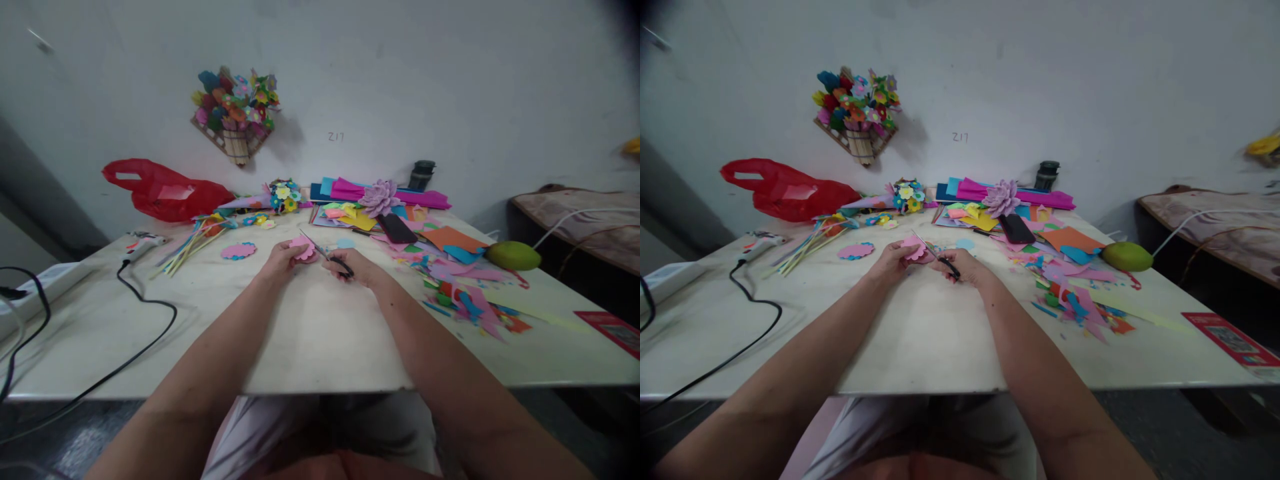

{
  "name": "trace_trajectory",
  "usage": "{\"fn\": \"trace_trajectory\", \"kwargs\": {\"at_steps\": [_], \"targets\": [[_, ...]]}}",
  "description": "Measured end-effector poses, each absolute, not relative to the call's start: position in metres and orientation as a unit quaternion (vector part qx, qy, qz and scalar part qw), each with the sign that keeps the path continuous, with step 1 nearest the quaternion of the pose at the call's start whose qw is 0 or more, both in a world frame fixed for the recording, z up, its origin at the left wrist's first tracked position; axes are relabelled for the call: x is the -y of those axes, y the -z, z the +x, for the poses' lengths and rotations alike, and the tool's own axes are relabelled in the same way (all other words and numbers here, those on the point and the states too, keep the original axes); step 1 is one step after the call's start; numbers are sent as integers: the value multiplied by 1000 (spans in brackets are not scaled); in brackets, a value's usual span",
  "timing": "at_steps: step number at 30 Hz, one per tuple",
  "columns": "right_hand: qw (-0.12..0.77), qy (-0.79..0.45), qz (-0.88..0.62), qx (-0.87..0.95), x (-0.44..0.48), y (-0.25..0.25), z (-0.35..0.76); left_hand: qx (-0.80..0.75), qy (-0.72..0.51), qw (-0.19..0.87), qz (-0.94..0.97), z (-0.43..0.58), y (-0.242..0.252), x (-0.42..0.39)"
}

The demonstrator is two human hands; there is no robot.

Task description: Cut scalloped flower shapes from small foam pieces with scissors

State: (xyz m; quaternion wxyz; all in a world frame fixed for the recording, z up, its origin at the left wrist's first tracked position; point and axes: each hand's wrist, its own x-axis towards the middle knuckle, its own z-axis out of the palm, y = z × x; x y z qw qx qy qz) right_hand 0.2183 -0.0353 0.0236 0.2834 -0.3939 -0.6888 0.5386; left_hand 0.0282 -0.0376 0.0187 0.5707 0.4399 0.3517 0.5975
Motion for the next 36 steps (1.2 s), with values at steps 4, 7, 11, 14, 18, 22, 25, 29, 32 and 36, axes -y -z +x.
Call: {"fn": "trace_trajectory", "kwargs": {"at_steps": [4,7,11,14,18,22,25,29,32,36], "targets": [[283,-539,-395,688,37,-26,218,-352,-598,568,442,27,-18,37],[281,-537,-397,689,37,-26,218,-352,-597,572,438,27,-18,36],[280,-537,-397,690,38,-27,218,-349,-597,575,438,27,-19,37],[284,-542,-394,686,38,-27,218,-347,-596,578,436,27,-19,37],[286,-546,-395,681,38,-27,217,-348,-595,579,435,27,-20,38],[288,-548,-398,677,39,-28,217,-348,-593,583,433,28,-20,38],[291,-547,-391,681,39,-28,217,-342,-596,584,432,28,-20,39],[294,-543,-378,690,36,-24,218,-338,-595,585,435,28,-21,39],[296,-547,-375,688,33,-21,219,-336,-598,584,434,27,-21,39],[294,-551,-373,686,33,-21,219,-330,-602,583,435,25,-20,37]]}}
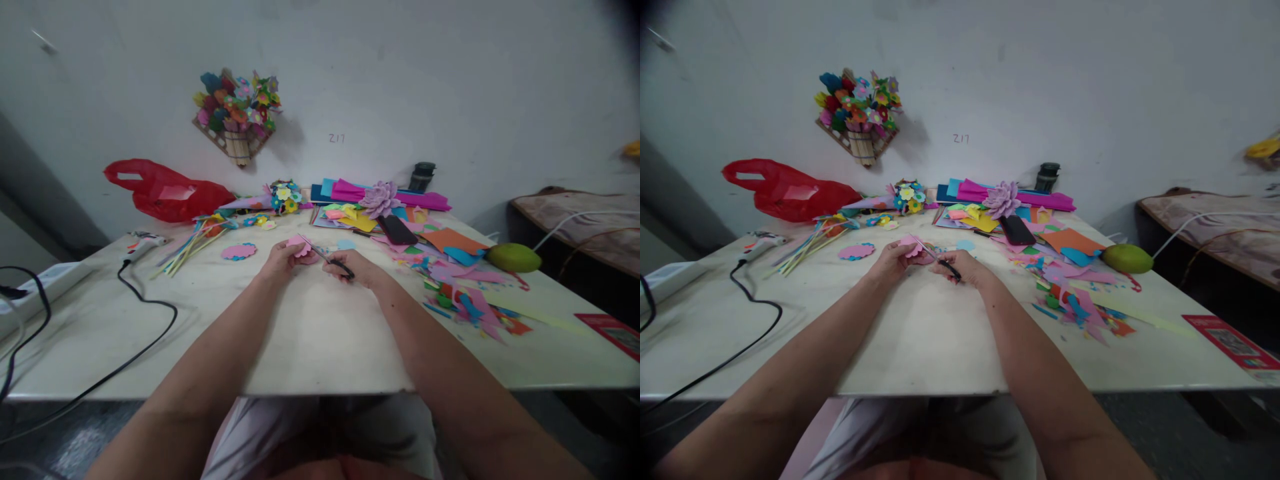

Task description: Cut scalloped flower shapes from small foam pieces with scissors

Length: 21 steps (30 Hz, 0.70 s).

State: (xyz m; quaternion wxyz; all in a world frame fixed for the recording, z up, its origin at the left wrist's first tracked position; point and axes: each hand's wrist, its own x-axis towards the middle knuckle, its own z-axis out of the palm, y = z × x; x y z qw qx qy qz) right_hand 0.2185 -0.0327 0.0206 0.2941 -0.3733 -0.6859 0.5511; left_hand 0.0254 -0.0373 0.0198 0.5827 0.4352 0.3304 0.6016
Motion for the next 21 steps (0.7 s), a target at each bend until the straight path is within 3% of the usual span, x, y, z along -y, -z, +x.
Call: {"fn": "trace_trajectory", "kwargs": {"at_steps": [21], "targets": [[303,-557,-386,670,36,-24,220,-350,-575,567,475,25,-16,35]]}}
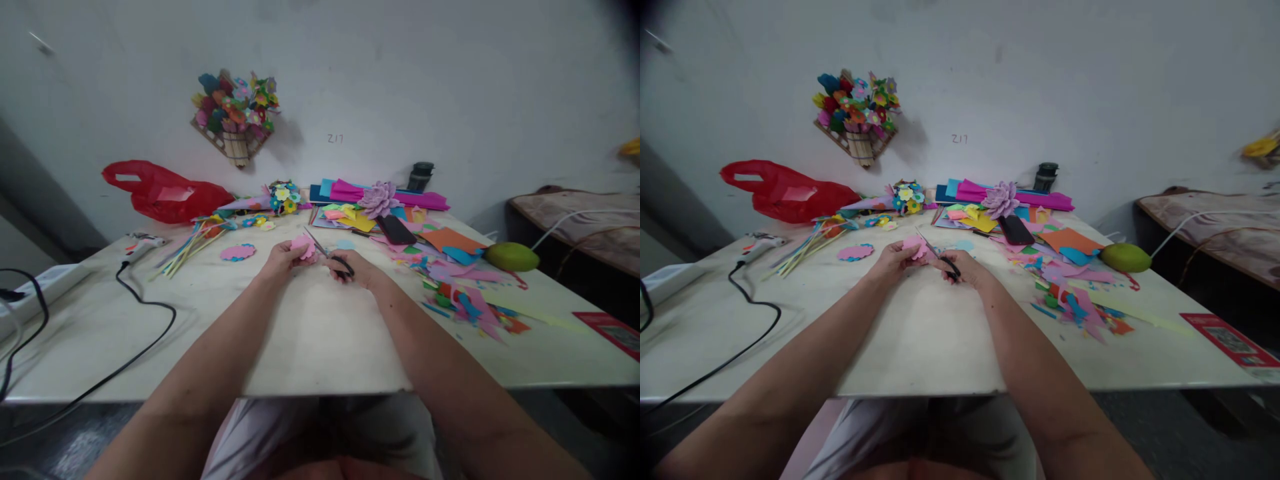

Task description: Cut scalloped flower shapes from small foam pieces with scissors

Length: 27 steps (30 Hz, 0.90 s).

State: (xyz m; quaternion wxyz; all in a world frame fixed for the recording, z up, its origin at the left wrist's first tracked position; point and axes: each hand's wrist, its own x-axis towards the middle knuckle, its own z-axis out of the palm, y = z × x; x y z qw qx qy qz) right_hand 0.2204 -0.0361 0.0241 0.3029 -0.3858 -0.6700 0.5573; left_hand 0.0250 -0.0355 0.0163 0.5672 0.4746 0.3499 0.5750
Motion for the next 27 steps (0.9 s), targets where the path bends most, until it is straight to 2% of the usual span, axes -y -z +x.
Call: {"fn": "trace_trajectory", "kwargs": {"at_steps": [27], "targets": [[282,-540,-368,703,36,-22,223,-348,-571,573,474,27,-19,39]]}}
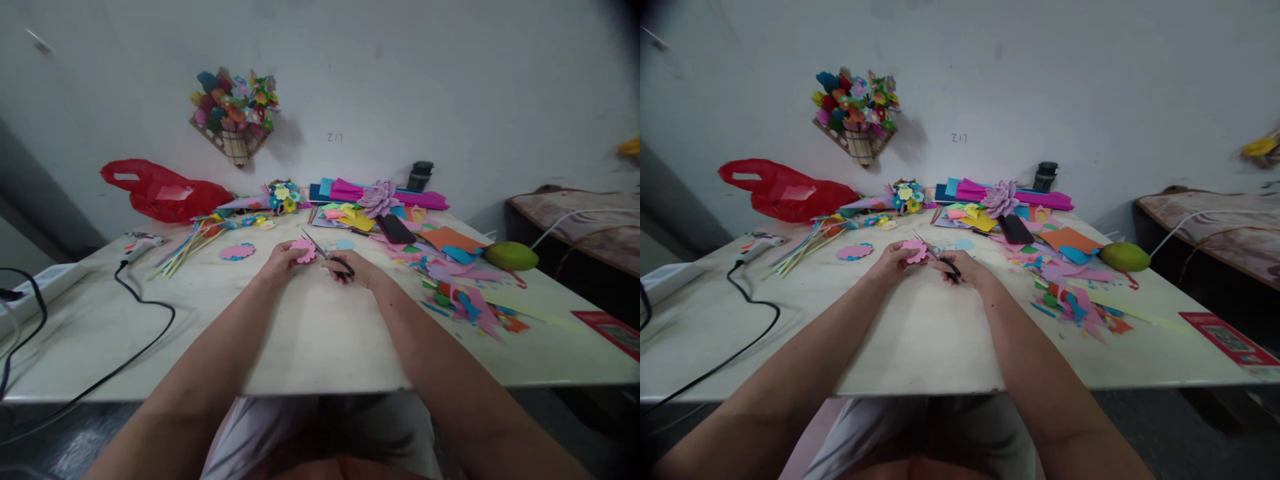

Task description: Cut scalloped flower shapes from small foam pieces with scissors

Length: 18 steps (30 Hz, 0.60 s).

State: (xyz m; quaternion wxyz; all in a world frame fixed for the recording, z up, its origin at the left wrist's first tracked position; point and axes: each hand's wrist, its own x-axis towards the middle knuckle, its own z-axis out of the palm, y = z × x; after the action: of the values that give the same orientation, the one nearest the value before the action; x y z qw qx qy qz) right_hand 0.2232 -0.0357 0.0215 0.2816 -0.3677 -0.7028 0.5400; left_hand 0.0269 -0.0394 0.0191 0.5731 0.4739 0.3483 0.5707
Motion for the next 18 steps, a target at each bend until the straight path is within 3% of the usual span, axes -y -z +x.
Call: {"fn": "trace_trajectory", "kwargs": {"at_steps": [18], "targets": [[286,-552,-386,681,35,-22,220,-352,-570,570,475,27,-18,40]]}}
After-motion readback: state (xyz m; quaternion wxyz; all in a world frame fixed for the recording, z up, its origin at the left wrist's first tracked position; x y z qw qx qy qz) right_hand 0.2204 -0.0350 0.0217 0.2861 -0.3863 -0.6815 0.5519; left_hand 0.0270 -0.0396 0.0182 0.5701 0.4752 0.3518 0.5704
